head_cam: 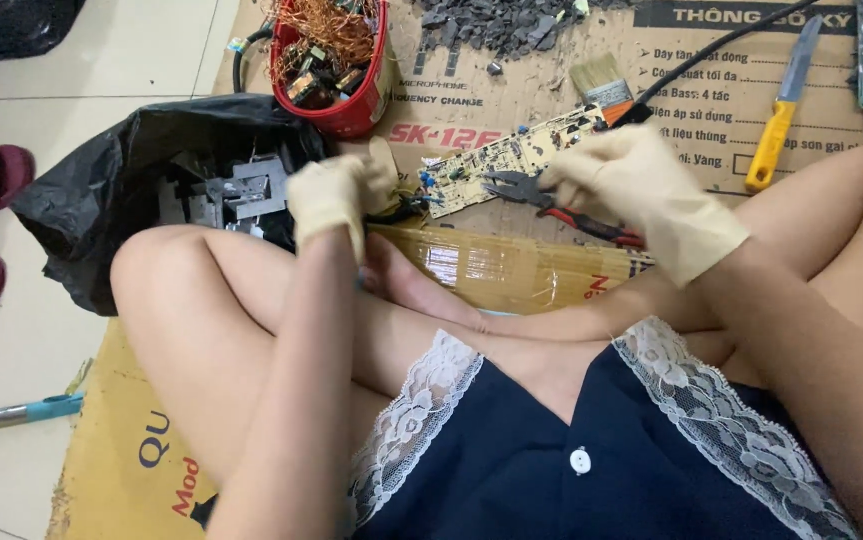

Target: The person sits on the floor and dismantles electronic components, sorting copper wire and metal parts into a red bucket and a black bag. They use pliers to strip wires and remove components from a circuit board, placing the separated materials into the containers.

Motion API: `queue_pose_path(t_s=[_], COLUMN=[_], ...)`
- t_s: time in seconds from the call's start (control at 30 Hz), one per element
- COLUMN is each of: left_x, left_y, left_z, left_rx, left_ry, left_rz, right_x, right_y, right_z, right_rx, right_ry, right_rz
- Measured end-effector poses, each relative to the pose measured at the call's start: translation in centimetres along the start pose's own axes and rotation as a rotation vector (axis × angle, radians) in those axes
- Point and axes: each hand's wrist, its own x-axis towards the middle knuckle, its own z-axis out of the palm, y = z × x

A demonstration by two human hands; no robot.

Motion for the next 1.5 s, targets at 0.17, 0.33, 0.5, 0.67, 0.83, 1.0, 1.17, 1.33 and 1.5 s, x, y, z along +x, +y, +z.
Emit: queue_pose_path(t_s=[0.17, 0.33, 0.5, 0.67, 0.83, 1.0, 1.17, 1.33, 1.5], left_x=[-1.4, -1.3, -0.1, 0.1, 0.5, 0.4, 0.0, -0.1, 0.1], left_y=[-3.6, -3.2, -4.4, -4.8, -5.5, -6.0, -5.8, -5.2, -5.3], left_z=[1.0, 2.7, 2.8, 2.3, 2.8, 2.3, 2.5, 3.1, 2.9], left_rx=[0.662, 0.976, 1.163, 1.289, 1.346, 1.302, 1.194, 1.094, 1.050], left_ry=[0.093, 0.157, 0.146, 0.036, 0.002, 0.071, 0.152, 0.211, 0.197], left_rz=[0.166, 0.376, 0.379, 0.281, 0.283, 0.395, 0.648, 0.835, 0.893], right_x=[3.7, 2.5, 4.1, 4.6, 4.7, 4.3, 4.2, -0.3, 0.7], right_y=[4.8, 3.1, 4.4, 6.1, 5.9, 5.3, 5.2, -1.4, 0.9], right_z=[-4.9, -2.5, -0.5, 0.7, 1.3, 0.2, 0.5, 1.3, 2.0], right_rx=[-0.565, -0.794, -1.287, -1.451, -1.420, -1.208, -0.589, 0.268, 0.144], right_ry=[0.317, 0.178, 0.088, 0.229, 0.228, 0.151, 0.205, -0.081, -0.156], right_rz=[-0.092, -0.128, -0.199, -0.350, -0.322, -0.166, -0.016, 0.038, -0.035])
